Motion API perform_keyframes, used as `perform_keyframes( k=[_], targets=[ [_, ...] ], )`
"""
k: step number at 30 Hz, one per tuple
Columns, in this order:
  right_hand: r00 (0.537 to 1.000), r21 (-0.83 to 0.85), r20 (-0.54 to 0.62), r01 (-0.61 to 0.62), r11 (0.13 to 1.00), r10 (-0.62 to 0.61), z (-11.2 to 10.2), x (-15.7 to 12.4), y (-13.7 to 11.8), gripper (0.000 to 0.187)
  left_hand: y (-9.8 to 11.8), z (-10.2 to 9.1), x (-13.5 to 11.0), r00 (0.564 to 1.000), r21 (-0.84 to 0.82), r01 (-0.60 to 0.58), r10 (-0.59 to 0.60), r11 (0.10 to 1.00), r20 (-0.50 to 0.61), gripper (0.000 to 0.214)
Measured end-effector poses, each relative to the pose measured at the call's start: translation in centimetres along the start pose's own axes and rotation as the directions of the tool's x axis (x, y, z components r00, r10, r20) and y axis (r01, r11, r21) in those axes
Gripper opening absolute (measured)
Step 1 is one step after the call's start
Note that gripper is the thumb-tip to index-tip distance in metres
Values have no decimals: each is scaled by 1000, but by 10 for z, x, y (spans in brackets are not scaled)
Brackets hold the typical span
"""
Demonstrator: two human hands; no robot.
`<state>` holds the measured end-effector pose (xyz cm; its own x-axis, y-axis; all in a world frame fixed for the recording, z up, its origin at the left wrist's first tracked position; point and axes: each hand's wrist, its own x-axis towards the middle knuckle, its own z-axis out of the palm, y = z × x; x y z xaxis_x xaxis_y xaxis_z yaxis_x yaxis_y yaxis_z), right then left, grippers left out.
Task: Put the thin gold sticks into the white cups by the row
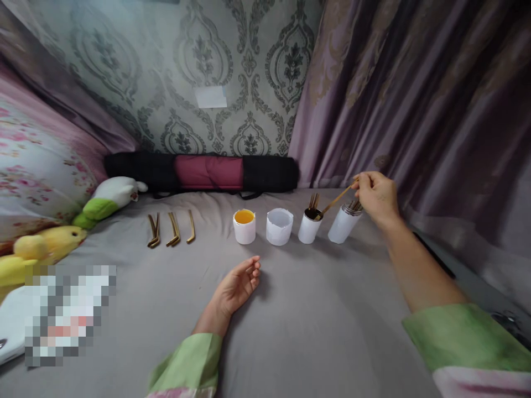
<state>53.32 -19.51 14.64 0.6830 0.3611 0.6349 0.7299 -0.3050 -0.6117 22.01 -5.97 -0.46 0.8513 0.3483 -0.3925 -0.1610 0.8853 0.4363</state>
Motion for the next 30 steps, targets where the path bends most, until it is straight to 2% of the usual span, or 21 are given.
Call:
perform_keyframes(
  k=[3,12,30],
  targets=[
    [1000,-20,-11,0,1000,0,4,-1,-4,27,0,1,-1,1000,2,-1,1,1000,-6,16],
    [996,-27,92,8,1000,-5,18,-4,-12,27,1,1,-1,1000,-5,5,-5,1000,3,15],
    [966,-64,256,64,996,-45,37,-6,-2,24,0,-1,0,1000,3,1,-1,1000,6,15]
  ],
)
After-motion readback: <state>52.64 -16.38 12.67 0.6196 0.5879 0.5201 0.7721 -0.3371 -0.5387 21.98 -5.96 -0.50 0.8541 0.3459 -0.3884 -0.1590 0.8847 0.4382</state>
